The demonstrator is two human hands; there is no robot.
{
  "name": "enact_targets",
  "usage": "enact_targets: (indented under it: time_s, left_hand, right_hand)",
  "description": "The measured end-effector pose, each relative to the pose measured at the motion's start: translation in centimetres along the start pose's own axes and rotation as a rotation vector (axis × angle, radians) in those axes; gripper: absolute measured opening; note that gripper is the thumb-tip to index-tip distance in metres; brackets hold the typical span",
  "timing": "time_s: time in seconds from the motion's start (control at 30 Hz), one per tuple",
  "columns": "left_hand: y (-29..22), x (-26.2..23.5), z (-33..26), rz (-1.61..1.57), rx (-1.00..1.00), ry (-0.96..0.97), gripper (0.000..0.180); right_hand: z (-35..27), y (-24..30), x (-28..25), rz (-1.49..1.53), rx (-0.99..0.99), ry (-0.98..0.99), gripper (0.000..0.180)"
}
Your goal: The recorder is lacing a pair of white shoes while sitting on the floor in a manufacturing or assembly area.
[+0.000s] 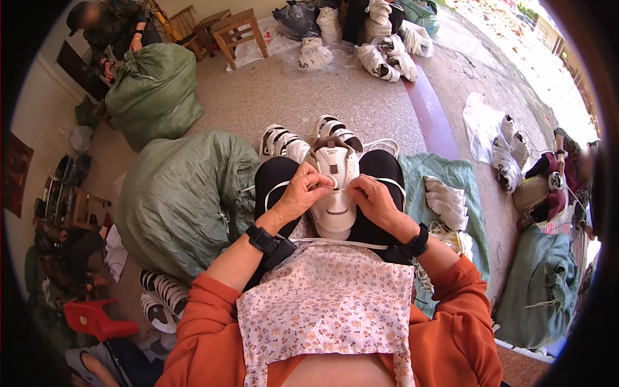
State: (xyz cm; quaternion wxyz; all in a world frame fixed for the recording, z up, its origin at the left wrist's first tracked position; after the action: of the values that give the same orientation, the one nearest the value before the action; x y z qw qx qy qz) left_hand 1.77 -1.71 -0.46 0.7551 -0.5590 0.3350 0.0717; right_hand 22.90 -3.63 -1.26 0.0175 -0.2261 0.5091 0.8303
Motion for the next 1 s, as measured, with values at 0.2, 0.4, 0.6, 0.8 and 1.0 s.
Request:
enact_targets:
  time_s: [0.2,0.4,0.6,0.8,1.0]
  left_hand:
    - [0.2,0.1,0.1,-0.004,0.008,-0.006,0.015]
    - [-0.2,0.1,0.2,-0.046,-0.007,-0.008,0.015]
    - [-0.3,-0.3,0.3,-0.045,-0.032,0.024,0.014]
    - [0.1,-1.2,0.0,-0.434,-0.316,-0.022,0.021]
    - [-0.8,-5.3,-1.6,0.102,-0.273,-0.356,0.012]
  right_hand:
    - [0.0,0.4,0.2,-0.025,-0.010,-0.012,0.007]
    - [0.1,0.4,0.5,-0.120,-0.051,0.019,0.007]
    - [1.6,0.7,0.2,-0.061,-0.112,0.117,0.009]
    - [1.8,1.9,-0.5,-0.210,-0.034,0.176,0.010]
    - [1.8,1.3,0.9,-0.436,-0.032,0.217,0.010]
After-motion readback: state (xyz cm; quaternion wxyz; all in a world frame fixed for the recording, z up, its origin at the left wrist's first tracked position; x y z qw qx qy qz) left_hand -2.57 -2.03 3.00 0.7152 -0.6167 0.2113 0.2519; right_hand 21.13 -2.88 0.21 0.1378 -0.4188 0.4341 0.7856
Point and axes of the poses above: each hand's wrist, its own z-axis towards the middle knuckle, its own x-axis out of the palm, y = z × x, the point moved 2 cm from there along z, towards the middle knuckle, and after that the axes turned 11 degrees about z, right-handed, at the moved point
